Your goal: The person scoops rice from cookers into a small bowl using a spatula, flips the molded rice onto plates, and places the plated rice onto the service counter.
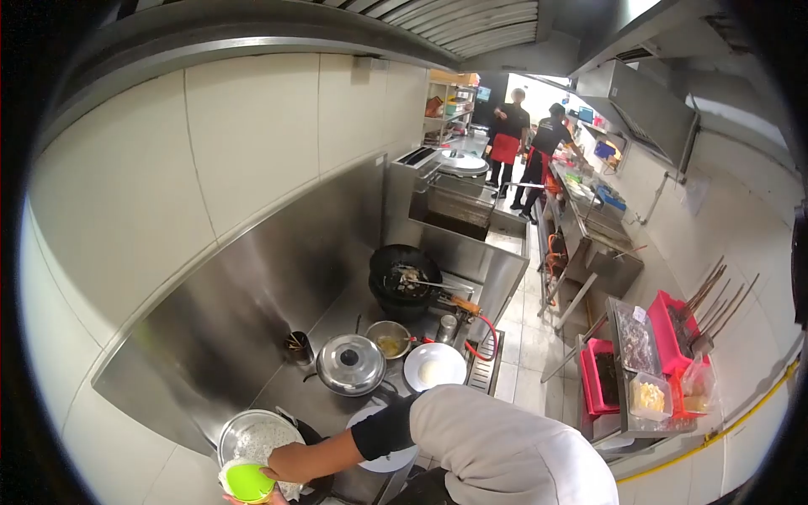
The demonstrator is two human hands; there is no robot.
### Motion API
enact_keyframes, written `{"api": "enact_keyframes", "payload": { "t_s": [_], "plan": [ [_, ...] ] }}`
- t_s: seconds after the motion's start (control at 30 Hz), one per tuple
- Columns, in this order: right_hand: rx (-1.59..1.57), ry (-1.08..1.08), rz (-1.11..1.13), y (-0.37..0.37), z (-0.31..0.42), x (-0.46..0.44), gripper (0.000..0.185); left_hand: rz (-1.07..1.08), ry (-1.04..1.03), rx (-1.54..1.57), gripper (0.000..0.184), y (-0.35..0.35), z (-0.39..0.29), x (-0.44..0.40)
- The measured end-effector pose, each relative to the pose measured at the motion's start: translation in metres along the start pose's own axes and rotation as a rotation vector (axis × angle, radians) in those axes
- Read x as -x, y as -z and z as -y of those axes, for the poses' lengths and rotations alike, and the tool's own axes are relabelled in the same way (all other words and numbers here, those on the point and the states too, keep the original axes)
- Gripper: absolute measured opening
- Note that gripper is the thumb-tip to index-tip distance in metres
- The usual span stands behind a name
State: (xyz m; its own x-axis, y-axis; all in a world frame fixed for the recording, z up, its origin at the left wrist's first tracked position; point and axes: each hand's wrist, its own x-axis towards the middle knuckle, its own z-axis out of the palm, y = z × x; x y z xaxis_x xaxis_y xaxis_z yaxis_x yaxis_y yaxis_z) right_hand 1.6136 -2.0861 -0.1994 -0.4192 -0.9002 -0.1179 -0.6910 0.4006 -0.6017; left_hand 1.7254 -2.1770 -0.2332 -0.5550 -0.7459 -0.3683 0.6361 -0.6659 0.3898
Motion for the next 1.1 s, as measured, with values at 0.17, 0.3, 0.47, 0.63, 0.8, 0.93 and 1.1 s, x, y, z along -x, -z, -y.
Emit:
{"api": "enact_keyframes", "payload": {
  "t_s": [0.17, 0.3, 0.47, 0.63, 0.8, 0.93, 1.1],
  "plan": [
    [-0.037, -0.068, 0.005, 0.002, -0.009, -0.034, 0.053, 0.075, 0.069, -0.005, 0.059, 0.002, -0.002, -0.004],
    [-0.146, 0.032, -0.026, -0.030, -0.069, -0.095, 0.042, 0.099, 0.153, 0.083, 0.053, 0.006, 0.002, -0.023],
    [-0.112, 0.039, -0.044, 0.024, -0.080, -0.101, 0.051, 0.144, 0.126, 0.225, 0.052, 0.024, -0.007, -0.056],
    [-0.699, -0.455, 0.269, 0.046, -0.064, -0.080, 0.056, 0.167, 0.076, 0.125, 0.054, -0.009, -0.009, -0.062],
    [-0.075, -0.034, -0.179, -0.010, -0.049, -0.068, 0.064, 0.219, 0.108, 0.007, 0.055, -0.019, 0.002, -0.056],
    [-0.130, -0.159, 0.064, 0.000, -0.044, -0.082, 0.066, 0.182, 0.148, 0.041, 0.055, -0.018, -0.003, -0.057],
    [0.030, -0.158, 0.194, 0.007, -0.040, -0.097, 0.067, 0.085, 0.209, 0.042, 0.085, -0.011, -0.002, -0.059]
  ]
}}
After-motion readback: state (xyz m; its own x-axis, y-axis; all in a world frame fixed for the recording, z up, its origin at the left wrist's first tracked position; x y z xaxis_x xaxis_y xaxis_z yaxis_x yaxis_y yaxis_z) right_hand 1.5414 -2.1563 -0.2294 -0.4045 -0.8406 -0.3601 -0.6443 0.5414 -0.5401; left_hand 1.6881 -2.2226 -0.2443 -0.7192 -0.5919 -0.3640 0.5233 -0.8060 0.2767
